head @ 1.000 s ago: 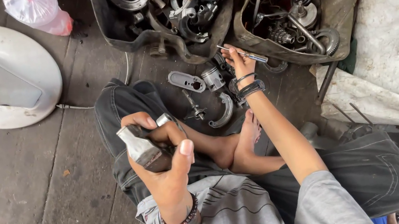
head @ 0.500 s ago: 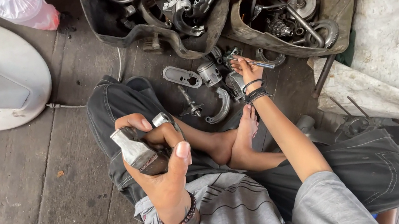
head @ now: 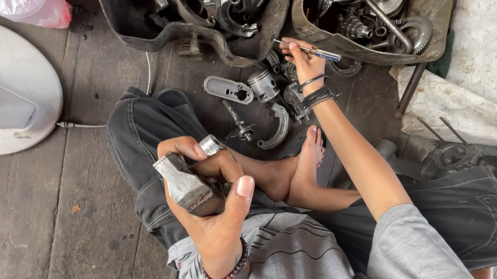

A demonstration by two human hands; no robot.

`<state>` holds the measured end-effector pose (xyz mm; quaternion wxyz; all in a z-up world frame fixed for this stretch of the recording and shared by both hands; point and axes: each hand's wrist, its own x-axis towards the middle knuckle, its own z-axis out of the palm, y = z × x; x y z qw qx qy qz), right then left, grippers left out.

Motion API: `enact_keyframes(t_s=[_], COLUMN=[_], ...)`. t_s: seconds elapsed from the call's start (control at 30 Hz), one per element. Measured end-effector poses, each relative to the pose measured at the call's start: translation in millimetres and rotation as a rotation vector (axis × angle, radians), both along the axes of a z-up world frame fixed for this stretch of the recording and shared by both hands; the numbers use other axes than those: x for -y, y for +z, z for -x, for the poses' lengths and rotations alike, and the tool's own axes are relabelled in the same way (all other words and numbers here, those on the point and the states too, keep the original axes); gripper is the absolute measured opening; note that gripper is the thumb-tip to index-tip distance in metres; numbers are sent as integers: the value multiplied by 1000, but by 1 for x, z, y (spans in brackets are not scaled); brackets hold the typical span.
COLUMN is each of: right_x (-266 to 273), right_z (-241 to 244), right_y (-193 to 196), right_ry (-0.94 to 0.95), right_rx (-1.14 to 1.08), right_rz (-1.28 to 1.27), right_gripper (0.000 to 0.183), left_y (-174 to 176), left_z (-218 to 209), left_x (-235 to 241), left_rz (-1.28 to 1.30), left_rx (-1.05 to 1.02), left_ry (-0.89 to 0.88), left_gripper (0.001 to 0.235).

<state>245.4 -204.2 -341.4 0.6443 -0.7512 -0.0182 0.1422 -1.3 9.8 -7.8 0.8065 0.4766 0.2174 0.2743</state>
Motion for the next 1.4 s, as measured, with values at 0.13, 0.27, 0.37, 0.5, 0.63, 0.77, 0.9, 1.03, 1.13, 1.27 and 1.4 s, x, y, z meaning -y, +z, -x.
enact_keyframes(t_s=[0.13,0.27,0.37,0.5,0.63,0.77,0.9,1.03,1.13,1.27,1.4], right_x=[-6,-7,-6,44,78,75,34,22,46,95,67], right_z=[3,4,4,10,26,3,-11,14,49,90,129], right_y=[2,3,0,-42,-54,-12,153,313,390,418,435], right_ry=[-44,-71,-178,-292,-188,17,331,640,774,899,782], right_rx=[67,70,-44,-171,-194,-37,265,509,604,579,482], right_rz=[79,79,12,100,127,222,172,355,449,88,26], right_gripper=[22,21,22,12,19,16,13,10,12,30,13], left_y=[1,1,0,5,8,7,12,21,19,23,26], left_z=[-1,0,1,0,-7,-16,-19,-19,-18,-11,-4], left_x=[-1,-4,-6,-6,7,33,44,57,73,90,100], left_rz=[-2,-13,-22,-19,134,175,97,-54,-166,-347,-412], left_rx=[-12,-16,-20,-4,15,39,65,-1,48,46,60], left_ry=[-5,-5,12,-2,-144,-296,-479,-607,-588,-586,-585], left_gripper=[42,42,43,42,40,40,40,42,43,44,44])
